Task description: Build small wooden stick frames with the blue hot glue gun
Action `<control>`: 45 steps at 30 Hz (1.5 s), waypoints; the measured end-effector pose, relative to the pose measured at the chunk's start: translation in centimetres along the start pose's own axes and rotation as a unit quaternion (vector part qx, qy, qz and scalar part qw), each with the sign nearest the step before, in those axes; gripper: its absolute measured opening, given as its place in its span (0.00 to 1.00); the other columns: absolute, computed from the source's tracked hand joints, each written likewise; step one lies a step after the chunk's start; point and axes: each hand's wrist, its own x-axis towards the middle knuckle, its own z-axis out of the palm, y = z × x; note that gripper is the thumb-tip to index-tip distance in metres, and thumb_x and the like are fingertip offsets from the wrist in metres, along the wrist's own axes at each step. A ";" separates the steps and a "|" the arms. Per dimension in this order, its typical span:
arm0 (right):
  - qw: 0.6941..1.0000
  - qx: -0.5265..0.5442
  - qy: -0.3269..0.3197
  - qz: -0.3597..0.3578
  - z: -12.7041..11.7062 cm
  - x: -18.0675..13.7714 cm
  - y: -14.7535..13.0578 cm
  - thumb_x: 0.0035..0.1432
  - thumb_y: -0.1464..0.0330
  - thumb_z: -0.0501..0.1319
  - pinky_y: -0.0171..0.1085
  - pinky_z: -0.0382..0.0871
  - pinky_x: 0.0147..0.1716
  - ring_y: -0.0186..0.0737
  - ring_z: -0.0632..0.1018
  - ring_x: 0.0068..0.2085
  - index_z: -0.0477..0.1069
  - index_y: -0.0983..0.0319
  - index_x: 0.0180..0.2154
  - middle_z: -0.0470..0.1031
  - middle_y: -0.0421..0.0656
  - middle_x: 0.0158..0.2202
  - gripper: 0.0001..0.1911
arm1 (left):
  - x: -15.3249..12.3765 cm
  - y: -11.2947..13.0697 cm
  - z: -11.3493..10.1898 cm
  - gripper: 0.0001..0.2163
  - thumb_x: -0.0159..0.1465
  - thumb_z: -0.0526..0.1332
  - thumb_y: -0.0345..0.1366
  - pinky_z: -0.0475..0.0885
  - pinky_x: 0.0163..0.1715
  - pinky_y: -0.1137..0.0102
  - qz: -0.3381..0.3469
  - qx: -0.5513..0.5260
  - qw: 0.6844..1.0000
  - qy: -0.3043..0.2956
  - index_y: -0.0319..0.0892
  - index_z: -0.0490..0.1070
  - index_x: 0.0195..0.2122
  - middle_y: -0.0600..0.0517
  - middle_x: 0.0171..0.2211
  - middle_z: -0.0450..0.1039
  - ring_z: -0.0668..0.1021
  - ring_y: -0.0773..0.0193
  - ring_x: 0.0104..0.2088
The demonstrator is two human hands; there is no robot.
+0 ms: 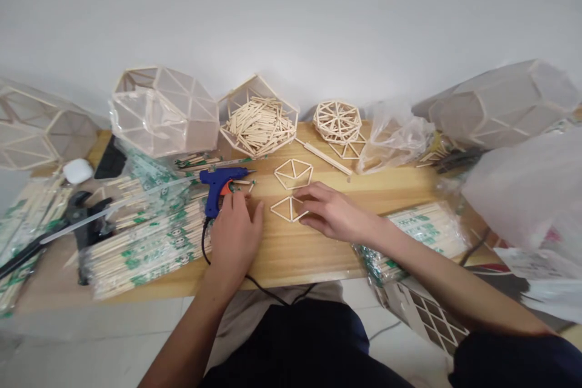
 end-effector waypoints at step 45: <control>0.993 0.088 0.067 -0.028 1.1 1.0 2.3 0.59 0.80 0.64 0.50 0.75 0.58 0.49 0.79 0.55 0.77 0.60 0.38 0.78 0.51 0.52 0.10 | -3.0 -0.2 -0.5 0.08 0.75 0.57 0.39 0.69 0.33 0.66 0.145 -0.013 0.970 -0.195 0.46 0.76 0.43 0.49 0.36 0.85 0.85 0.52 0.35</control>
